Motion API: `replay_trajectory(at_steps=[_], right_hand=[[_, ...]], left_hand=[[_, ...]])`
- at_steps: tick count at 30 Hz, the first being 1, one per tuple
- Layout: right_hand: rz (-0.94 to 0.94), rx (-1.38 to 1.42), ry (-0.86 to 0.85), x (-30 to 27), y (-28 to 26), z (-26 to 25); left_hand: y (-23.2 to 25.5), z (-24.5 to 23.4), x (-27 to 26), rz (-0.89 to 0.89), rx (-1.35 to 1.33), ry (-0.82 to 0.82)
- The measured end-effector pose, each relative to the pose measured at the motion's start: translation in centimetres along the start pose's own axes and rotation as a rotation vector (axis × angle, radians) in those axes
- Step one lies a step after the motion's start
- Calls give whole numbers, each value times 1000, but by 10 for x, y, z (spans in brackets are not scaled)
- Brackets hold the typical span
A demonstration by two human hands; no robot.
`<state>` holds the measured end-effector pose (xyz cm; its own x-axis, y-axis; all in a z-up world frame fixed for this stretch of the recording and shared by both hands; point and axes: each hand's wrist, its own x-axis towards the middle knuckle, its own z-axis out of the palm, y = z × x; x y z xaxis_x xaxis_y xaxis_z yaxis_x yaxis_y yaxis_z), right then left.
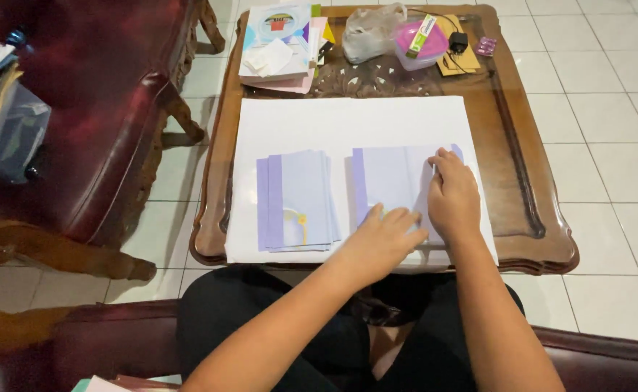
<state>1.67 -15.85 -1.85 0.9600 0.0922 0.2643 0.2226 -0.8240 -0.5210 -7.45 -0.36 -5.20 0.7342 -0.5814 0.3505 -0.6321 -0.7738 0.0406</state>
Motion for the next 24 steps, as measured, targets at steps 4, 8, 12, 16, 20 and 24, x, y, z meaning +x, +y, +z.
replay_trajectory(at_steps=[4,8,12,16,20,24], right_hand=[[-26,-9,4,0,-3,-4],[-40,-7,20,0,1,-3],[-87,34,44,1,1,-3],[-130,22,67,1,8,1],[-157,-17,70,4,17,6],[-158,-23,85,8,20,10]], left_hand=[[-3,-16,8,-25,-36,3],[2,-9,12,-85,-152,-119],[2,-16,12,-83,-142,-186],[-10,-24,-2,-99,-252,-157],[-17,-39,-36,-175,32,401],[-26,-46,-78,-421,129,386]])
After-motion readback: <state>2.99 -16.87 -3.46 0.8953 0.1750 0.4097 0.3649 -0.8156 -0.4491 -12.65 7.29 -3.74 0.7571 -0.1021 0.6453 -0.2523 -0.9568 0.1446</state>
